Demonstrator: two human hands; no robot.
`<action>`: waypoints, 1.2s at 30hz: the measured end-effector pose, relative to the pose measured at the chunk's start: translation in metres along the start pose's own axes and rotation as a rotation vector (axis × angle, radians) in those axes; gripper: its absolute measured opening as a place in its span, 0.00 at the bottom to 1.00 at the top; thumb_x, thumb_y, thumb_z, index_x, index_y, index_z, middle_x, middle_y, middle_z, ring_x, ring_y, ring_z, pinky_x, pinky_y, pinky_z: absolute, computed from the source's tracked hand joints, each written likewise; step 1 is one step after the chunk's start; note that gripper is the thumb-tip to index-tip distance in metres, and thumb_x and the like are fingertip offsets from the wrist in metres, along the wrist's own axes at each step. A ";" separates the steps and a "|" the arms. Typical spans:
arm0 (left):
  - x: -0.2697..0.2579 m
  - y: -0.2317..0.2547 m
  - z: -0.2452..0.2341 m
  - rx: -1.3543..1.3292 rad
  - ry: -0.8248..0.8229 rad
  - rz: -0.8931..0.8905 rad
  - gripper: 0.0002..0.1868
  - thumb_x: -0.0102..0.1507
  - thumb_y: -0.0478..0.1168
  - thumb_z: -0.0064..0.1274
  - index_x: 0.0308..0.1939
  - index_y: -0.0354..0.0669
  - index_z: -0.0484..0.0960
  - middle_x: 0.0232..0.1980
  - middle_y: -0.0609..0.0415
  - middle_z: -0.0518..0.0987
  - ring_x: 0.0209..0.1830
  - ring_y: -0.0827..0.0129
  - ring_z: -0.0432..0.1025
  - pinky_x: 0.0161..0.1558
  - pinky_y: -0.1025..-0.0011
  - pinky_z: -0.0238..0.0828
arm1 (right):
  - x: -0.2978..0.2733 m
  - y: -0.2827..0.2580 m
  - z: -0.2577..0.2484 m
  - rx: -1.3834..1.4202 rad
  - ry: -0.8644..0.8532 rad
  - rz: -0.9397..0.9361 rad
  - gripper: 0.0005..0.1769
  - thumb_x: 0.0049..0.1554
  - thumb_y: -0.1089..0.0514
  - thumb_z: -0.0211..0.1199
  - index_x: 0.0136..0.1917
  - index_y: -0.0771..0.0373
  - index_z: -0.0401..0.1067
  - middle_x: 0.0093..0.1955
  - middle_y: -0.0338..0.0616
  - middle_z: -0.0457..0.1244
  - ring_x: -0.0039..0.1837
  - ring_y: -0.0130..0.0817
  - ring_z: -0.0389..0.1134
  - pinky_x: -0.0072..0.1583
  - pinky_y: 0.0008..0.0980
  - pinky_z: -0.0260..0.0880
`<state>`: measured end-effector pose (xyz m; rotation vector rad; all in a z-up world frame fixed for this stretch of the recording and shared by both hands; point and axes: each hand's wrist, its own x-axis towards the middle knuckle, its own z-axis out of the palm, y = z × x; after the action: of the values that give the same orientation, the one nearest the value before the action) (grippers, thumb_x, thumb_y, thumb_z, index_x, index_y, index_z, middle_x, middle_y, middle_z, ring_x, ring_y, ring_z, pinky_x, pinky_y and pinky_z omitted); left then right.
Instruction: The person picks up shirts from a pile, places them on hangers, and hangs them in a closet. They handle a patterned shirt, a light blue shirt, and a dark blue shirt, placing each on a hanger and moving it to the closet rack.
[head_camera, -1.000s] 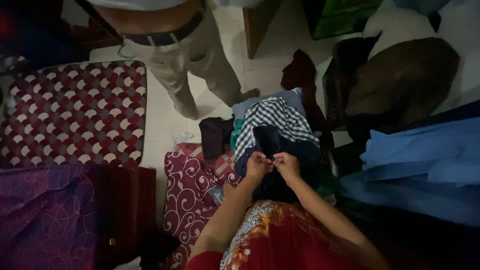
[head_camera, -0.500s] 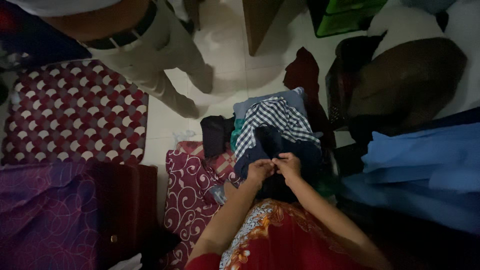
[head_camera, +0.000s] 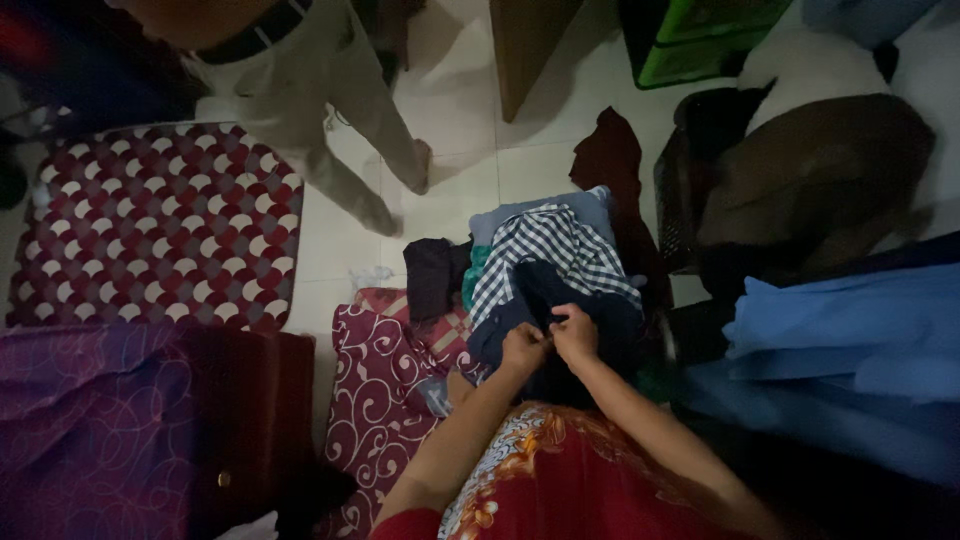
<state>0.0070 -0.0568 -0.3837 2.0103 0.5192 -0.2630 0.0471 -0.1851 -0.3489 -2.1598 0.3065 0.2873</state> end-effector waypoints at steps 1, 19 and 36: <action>0.000 0.001 0.000 -0.059 0.013 0.011 0.15 0.53 0.43 0.72 0.29 0.41 0.79 0.30 0.52 0.82 0.29 0.71 0.75 0.36 0.71 0.73 | 0.002 0.006 0.002 -0.028 0.053 -0.081 0.18 0.49 0.65 0.69 0.54 0.58 0.77 0.40 0.47 0.71 0.42 0.40 0.73 0.46 0.37 0.72; 0.004 -0.008 0.010 -0.621 -0.167 -0.031 0.09 0.59 0.26 0.60 0.41 0.38 0.78 0.32 0.57 0.77 0.29 0.73 0.71 0.32 0.75 0.68 | -0.010 0.020 -0.014 0.488 0.051 0.147 0.24 0.48 0.74 0.65 0.57 0.61 0.70 0.42 0.48 0.66 0.38 0.35 0.67 0.39 0.33 0.69; -0.003 0.003 0.007 -0.471 -0.214 0.085 0.11 0.57 0.26 0.61 0.43 0.37 0.82 0.38 0.55 0.82 0.37 0.74 0.76 0.40 0.76 0.74 | -0.009 0.044 -0.012 0.349 0.118 0.180 0.18 0.49 0.71 0.69 0.54 0.67 0.77 0.48 0.46 0.70 0.49 0.36 0.71 0.51 0.34 0.72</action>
<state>0.0062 -0.0651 -0.3838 1.5213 0.3223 -0.2709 0.0255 -0.2183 -0.3734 -1.8095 0.5769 0.1914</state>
